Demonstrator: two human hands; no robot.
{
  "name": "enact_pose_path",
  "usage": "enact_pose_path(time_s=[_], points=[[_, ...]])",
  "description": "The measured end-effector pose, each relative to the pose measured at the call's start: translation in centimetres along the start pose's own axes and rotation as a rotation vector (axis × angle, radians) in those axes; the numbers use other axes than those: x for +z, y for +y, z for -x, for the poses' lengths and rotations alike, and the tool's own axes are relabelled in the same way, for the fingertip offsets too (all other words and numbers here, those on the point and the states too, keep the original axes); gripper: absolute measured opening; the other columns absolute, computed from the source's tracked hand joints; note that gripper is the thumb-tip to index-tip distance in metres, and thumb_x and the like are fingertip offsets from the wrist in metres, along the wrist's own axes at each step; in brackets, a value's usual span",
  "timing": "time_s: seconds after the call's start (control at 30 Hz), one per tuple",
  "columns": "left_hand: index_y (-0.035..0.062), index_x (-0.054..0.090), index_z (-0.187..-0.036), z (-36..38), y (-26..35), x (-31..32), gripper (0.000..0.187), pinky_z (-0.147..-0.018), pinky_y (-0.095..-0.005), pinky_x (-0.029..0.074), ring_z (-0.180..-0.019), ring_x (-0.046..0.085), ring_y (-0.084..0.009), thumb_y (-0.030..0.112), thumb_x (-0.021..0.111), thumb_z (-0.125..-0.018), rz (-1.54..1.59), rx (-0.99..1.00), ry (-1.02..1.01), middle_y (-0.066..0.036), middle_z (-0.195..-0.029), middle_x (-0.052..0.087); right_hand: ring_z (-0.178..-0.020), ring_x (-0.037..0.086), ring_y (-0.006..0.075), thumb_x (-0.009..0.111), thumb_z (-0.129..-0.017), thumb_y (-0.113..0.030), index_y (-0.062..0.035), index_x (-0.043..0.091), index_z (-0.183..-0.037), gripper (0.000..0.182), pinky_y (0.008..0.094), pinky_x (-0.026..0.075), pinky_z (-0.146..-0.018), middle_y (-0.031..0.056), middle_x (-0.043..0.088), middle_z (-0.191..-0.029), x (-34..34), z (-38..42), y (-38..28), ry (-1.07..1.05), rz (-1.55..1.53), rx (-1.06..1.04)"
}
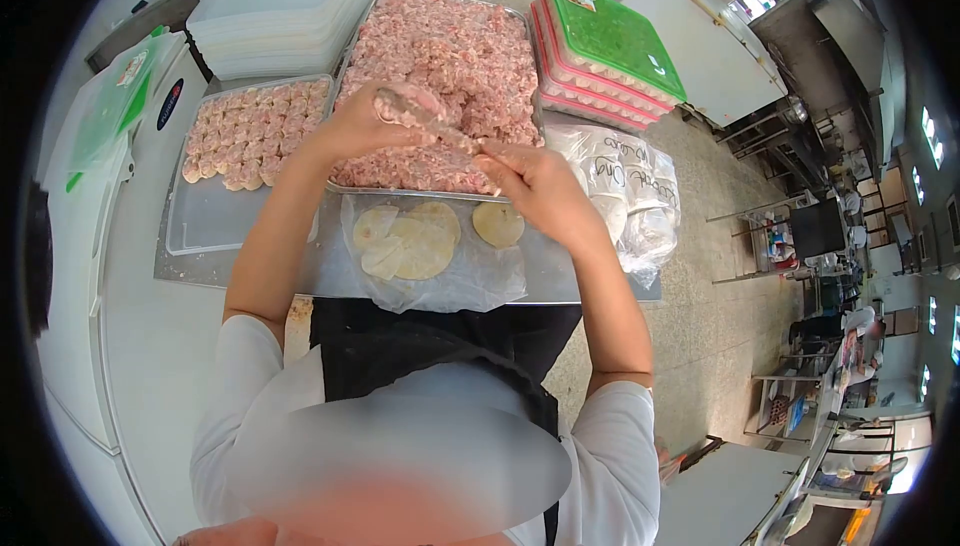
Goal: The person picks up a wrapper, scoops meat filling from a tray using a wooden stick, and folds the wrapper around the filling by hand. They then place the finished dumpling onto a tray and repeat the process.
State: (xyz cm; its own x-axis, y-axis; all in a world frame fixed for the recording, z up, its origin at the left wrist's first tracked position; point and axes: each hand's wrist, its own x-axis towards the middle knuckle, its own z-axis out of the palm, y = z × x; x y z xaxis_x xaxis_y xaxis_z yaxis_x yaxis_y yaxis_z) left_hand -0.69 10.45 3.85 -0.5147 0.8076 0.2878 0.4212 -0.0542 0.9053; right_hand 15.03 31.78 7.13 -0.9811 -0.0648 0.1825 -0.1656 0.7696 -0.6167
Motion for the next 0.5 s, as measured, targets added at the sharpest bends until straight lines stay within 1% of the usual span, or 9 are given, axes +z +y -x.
enact_pose_path(time_s=[0.07,0.13,0.17,0.23,0.27,0.33,0.37,0.4,0.5], points=[[0.0041,0.066,-0.108,0.3,0.2,0.1,0.043,-0.089,-0.0325,0.047,-0.104,0.06,-0.0211,0.023,0.081,-0.072,-0.076,-0.086,-0.052,-0.01,-0.11,0.066,-0.086,0.068,0.0299,0.062,-0.091,-0.022,0.0009,0.066,-0.107,0.028,0.0348,0.051,-0.075,0.0223,0.066,-0.101,1.0,0.2,2.2,-0.001,-0.012,-0.084],[0.0012,0.063,-0.105,0.9,-0.6,0.4,0.044,-0.08,-0.031,0.049,-0.089,0.06,-0.0146,0.026,0.081,-0.073,-0.332,0.064,-0.069,-0.005,-0.096,0.066,-0.08,0.064,0.021,0.062,-0.091,-0.016,0.0019,0.065,-0.108,0.025,0.0317,0.049,-0.072,0.0148,0.068,-0.091,1.4,0.0,4.8,-0.007,0.058,-0.28],[0.0012,0.063,-0.105,0.9,-1.2,0.8,0.044,-0.08,-0.031,0.049,-0.089,0.06,-0.0146,0.026,0.081,-0.073,-0.333,0.064,-0.071,-0.005,-0.096,0.066,-0.08,0.064,0.021,0.062,-0.091,-0.016,0.0019,0.065,-0.108,0.025,0.0317,0.049,-0.072,0.0148,0.068,-0.091,0.7,0.1,5.4,-0.005,0.057,-0.279],[0.0005,0.064,-0.106,0.7,-2.0,1.6,0.051,-0.083,-0.0319,0.049,-0.094,0.061,-0.0196,0.035,0.079,-0.073,-0.206,-0.155,-0.053,-0.009,-0.099,0.066,-0.086,0.065,0.0298,0.064,-0.089,-0.015,0.0004,0.066,-0.106,0.024,0.0343,0.051,-0.074,0.0167,0.068,-0.097,-0.9,0.3,4.8,-0.058,0.193,-0.055],[0.0005,0.064,-0.106,0.8,-2.3,2.0,0.051,-0.083,-0.0319,0.049,-0.094,0.061,-0.0196,0.035,0.079,-0.073,-0.21,-0.154,-0.055,-0.009,-0.099,0.066,-0.086,0.065,0.0298,0.064,-0.089,-0.015,0.0004,0.066,-0.106,0.024,0.0343,0.051,-0.074,0.0167,0.068,-0.097,-0.9,1.1,4.3,-0.053,0.192,-0.055],[-0.0013,0.063,-0.105,1.2,-2.0,2.7,0.055,-0.085,-0.0353,0.047,-0.101,0.061,-0.0236,0.038,0.079,-0.071,-0.273,-0.25,0.168,-0.017,-0.106,0.065,-0.084,0.064,0.0339,0.064,-0.087,-0.012,-0.0014,0.066,-0.105,0.021,0.0379,0.052,-0.073,0.0175,0.067,-0.096,-0.3,2.7,1.4,0.221,0.364,-0.057],[-0.0013,0.063,-0.105,1.1,-2.7,2.8,0.055,-0.085,-0.0353,0.047,-0.101,0.061,-0.0236,0.038,0.079,-0.071,-0.274,-0.252,0.165,-0.017,-0.106,0.065,-0.079,0.063,0.0365,0.06,-0.089,-0.018,-0.0044,0.067,-0.104,0.021,0.0427,0.051,-0.071,0.0174,0.066,-0.091,0.9,3.2,3.8,0.233,0.31,-0.287],[-0.0006,0.062,-0.106,0.8,-3.9,2.7,0.054,-0.085,-0.0355,0.047,-0.101,0.06,-0.0233,0.038,0.079,-0.072,-0.278,-0.256,0.096,-0.016,-0.106,0.065,-0.079,0.063,0.0365,0.06,-0.089,-0.018,-0.0044,0.067,-0.104,0.021,0.0427,0.051,-0.071,0.0174,0.066,-0.091,1.7,3.6,5.7,0.234,0.306,-0.281],[0.0006,0.06,-0.107,1.8,-2.7,3.2,0.054,-0.085,-0.0355,0.047,-0.101,0.06,-0.0224,0.037,0.079,-0.072,-0.208,-0.209,0.098,-0.015,-0.106,0.063,-0.084,0.063,0.0382,0.052,-0.093,-0.03,-0.0066,0.069,-0.103,0.031,0.0427,0.051,-0.071,0.0208,0.066,-0.092,1.0,4.1,8.7,-0.026,0.587,0.137]])
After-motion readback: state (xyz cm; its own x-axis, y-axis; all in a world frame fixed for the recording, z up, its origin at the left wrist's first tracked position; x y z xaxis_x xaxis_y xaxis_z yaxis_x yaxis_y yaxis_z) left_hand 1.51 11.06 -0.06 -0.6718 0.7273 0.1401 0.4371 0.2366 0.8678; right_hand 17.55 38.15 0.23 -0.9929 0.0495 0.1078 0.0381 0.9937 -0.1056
